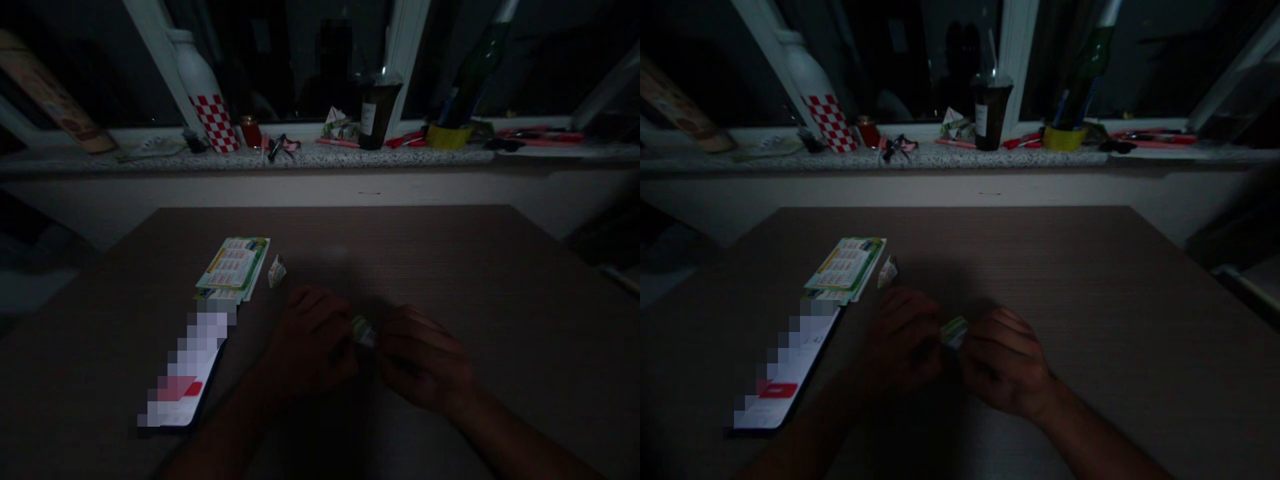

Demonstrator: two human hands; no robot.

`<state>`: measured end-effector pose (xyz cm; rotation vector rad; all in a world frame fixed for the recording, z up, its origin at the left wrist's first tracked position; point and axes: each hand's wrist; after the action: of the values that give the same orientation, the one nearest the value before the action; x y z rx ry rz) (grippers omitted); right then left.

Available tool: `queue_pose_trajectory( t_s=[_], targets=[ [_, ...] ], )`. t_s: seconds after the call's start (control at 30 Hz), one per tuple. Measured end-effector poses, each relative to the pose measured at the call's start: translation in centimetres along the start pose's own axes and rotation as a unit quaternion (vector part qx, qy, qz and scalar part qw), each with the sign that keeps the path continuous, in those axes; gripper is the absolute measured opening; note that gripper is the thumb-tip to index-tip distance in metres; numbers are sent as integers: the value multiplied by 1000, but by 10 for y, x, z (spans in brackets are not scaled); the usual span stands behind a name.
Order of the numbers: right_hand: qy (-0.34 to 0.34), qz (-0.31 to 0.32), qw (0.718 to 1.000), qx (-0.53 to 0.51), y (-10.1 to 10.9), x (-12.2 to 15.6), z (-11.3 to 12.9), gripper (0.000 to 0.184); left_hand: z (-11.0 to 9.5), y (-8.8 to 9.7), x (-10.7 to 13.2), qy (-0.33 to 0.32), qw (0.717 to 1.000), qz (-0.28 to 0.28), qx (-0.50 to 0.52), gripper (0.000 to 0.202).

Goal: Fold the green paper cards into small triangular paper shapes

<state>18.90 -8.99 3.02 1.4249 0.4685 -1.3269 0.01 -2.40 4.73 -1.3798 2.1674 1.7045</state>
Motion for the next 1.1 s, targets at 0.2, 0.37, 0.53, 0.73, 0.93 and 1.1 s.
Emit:
queue_pose_trajectory(
  t_s=[0.2, 0.37, 0.53, 0.73, 0.93, 1.1],
  targets=[
    [-21, -12, 1000, 17, 8, 3, -6, 22, 14, 11, 0, 44, 999, -25, -10, 12],
    [-15, 8, 1000, 3, 4, 6, -7, 23, -1, 9, 3, 24, 999, -4, 45, 21],
    [-12, 18, 1000, -17, -1, 4, -4, 22, -9, -1, 5, 4, 997, 59, 55, 7],
    [-35, 17, 999, -28, 1, 6, -5, 24, -4, -5, 6, 9, 994, 22, 108, 5],
    [-21, 17, 999, -24, 0, 7, -4, 22, -6, -8, 7, 17, 990, 2, 137, 5],
    [-28, 18, 999, -18, -1, 5, -4, 20, -5, -9, 8, 40, 989, 2, 146, 5]
  ],
)
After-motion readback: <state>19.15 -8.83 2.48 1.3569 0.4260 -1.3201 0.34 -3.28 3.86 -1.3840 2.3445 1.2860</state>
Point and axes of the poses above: each hand's wrist, its own x-axis away from the middle knuckle, its own y-axis out of the back of the hand, z = x × y, and after that the axes turned 13 degrees about y, right-handed
